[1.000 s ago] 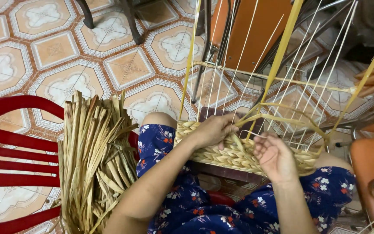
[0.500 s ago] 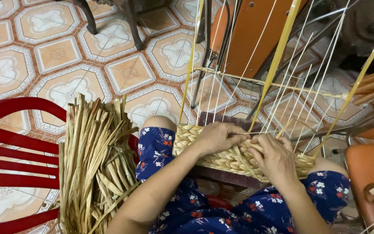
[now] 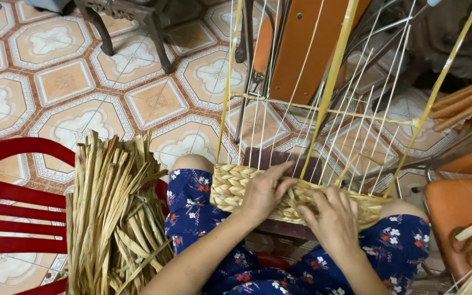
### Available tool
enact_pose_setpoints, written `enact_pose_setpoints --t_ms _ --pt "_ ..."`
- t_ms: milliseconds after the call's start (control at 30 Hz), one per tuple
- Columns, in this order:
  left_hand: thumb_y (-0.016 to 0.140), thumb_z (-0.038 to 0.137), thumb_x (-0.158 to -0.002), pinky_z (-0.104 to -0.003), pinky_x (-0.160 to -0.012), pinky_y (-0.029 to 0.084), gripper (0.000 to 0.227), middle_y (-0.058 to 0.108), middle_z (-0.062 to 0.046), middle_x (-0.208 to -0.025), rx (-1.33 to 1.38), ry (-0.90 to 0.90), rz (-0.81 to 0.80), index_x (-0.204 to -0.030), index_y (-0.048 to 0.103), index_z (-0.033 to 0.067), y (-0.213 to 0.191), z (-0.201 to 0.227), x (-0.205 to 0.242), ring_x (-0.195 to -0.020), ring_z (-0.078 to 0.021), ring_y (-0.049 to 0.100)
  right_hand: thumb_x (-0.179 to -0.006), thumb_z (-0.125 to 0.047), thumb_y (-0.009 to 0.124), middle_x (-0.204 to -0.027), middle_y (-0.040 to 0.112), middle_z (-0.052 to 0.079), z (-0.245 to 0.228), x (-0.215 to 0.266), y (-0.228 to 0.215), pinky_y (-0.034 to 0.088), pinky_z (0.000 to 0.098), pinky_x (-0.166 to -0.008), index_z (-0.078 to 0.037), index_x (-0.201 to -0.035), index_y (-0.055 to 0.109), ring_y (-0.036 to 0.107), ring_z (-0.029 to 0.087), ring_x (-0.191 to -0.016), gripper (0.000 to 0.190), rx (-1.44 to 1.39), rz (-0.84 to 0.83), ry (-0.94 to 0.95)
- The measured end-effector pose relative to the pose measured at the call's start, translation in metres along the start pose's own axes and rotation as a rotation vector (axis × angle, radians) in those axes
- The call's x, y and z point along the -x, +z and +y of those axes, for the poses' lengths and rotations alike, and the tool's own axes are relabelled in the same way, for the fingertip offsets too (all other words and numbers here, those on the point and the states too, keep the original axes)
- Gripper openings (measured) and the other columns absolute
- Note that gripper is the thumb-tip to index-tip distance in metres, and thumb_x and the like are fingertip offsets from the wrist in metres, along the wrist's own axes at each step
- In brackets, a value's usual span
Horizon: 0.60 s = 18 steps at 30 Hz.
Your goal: Weaving dried grass strips through a wooden frame to create a mat.
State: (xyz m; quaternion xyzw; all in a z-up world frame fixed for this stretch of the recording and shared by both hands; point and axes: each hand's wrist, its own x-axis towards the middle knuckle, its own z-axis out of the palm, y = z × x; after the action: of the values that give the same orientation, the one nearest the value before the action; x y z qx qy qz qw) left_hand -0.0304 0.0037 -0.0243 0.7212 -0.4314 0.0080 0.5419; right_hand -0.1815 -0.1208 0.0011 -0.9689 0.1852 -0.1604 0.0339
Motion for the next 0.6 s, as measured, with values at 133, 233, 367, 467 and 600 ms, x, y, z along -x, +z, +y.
enact_pose_setpoints --t_ms 133,233,367,467,600 --pt "0.061 0.025 -0.103 -0.030 -0.049 0.055 0.020 0.072 -0.013 -0.069 -0.127 -0.174 -0.226 -0.105 0.063 0.0050 0.006 -0.002 -0.012 -0.053 -0.0173 0.064 -0.080 -0.030 0.073 -0.095 0.071 0.001 -0.017 0.002 -0.005 0.044 0.0460 -0.096 -0.016 -0.091 0.072 0.065 0.022 -0.100 0.018 -0.129 0.050 -0.068" --pt "0.055 0.022 -0.102 -0.028 -0.045 0.058 0.014 0.071 -0.009 -0.076 0.051 -0.313 -0.321 -0.105 0.056 0.0076 -0.005 0.006 -0.030 -0.051 -0.0150 0.066 -0.085 -0.032 0.073 -0.097 0.072 0.006 -0.019 0.005 -0.010 0.046 0.0477 -0.089 -0.007 -0.106 0.068 0.069 0.021 -0.087 0.033 -0.269 -0.125 0.001" --pt "0.059 0.021 -0.098 -0.027 -0.050 0.057 0.017 0.073 -0.006 -0.075 0.123 -0.336 -0.357 -0.106 0.054 0.0065 -0.018 0.006 -0.041 -0.051 -0.0140 0.068 -0.083 -0.035 0.072 -0.097 0.074 0.008 -0.014 -0.008 -0.009 0.052 0.0468 -0.083 -0.010 -0.099 0.071 0.070 0.025 -0.084 0.031 -0.139 -0.273 -0.007" --pt "0.049 0.025 -0.104 -0.025 -0.052 0.061 0.016 0.073 -0.007 -0.079 0.301 -0.439 -0.625 -0.110 0.057 0.0120 -0.028 0.008 -0.045 -0.054 -0.0108 0.067 -0.099 -0.034 0.058 -0.096 0.076 0.002 0.016 -0.009 -0.013 0.062 0.0389 -0.073 -0.023 -0.108 0.074 0.071 0.019 -0.076 0.021 -0.188 -0.484 0.133" --pt "0.065 0.031 -0.094 -0.024 -0.041 0.050 0.022 0.073 -0.005 -0.072 0.024 -0.029 -0.506 -0.107 0.062 0.0131 0.000 -0.010 -0.032 -0.045 -0.0105 0.061 -0.090 -0.025 0.069 -0.100 0.076 0.007 0.014 -0.029 -0.049 0.056 0.0448 -0.083 -0.013 -0.103 0.076 0.069 0.023 -0.082 0.019 -0.126 0.138 -0.114"
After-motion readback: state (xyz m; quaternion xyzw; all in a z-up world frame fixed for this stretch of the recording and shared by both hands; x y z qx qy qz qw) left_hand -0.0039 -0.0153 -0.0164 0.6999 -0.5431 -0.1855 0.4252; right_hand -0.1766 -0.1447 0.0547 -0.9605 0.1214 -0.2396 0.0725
